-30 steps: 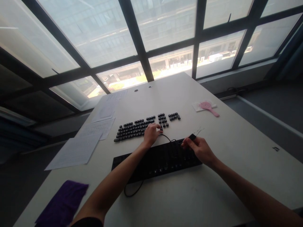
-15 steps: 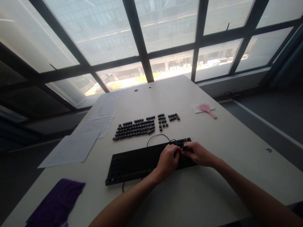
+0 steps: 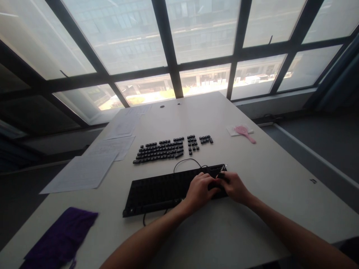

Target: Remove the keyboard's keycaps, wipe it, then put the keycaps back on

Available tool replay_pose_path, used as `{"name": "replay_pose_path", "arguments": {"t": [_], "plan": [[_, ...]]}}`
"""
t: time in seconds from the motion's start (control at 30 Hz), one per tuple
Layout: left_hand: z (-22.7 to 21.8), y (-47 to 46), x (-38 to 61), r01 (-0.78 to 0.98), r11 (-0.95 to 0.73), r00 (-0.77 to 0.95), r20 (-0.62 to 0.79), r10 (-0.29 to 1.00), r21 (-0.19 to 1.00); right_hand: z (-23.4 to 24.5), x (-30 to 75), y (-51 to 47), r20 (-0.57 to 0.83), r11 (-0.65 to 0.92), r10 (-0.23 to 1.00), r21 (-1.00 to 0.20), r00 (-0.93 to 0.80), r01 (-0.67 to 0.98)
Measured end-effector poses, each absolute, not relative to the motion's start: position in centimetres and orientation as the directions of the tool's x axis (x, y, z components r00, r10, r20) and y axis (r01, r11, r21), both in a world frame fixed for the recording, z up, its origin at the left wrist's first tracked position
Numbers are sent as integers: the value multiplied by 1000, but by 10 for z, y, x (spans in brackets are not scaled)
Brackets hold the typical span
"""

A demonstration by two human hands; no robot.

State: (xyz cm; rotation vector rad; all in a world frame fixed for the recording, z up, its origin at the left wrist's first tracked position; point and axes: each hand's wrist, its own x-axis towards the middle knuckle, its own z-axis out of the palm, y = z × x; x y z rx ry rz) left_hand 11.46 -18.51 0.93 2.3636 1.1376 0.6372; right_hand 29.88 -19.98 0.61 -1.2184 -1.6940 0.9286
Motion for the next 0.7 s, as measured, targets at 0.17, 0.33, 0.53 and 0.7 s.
{"name": "replay_pose_path", "arguments": {"t": [0.17, 0.33, 0.53, 0.7], "plan": [[7, -184, 113, 587, -574, 557, 230, 798, 571, 10, 303, -200, 258, 364, 912, -867, -318, 340], [11, -186, 112, 571, -573, 552, 242, 798, 588, 14, 306, -205, 326, 567, 792, -708, -517, 422], [10, -186, 113, 589, -585, 568, 229, 790, 558, 9, 304, -202, 284, 372, 917, -862, -280, 344], [9, -187, 111, 565, -558, 541, 237, 807, 608, 11, 306, -199, 235, 256, 966, -917, -103, 307]]}}
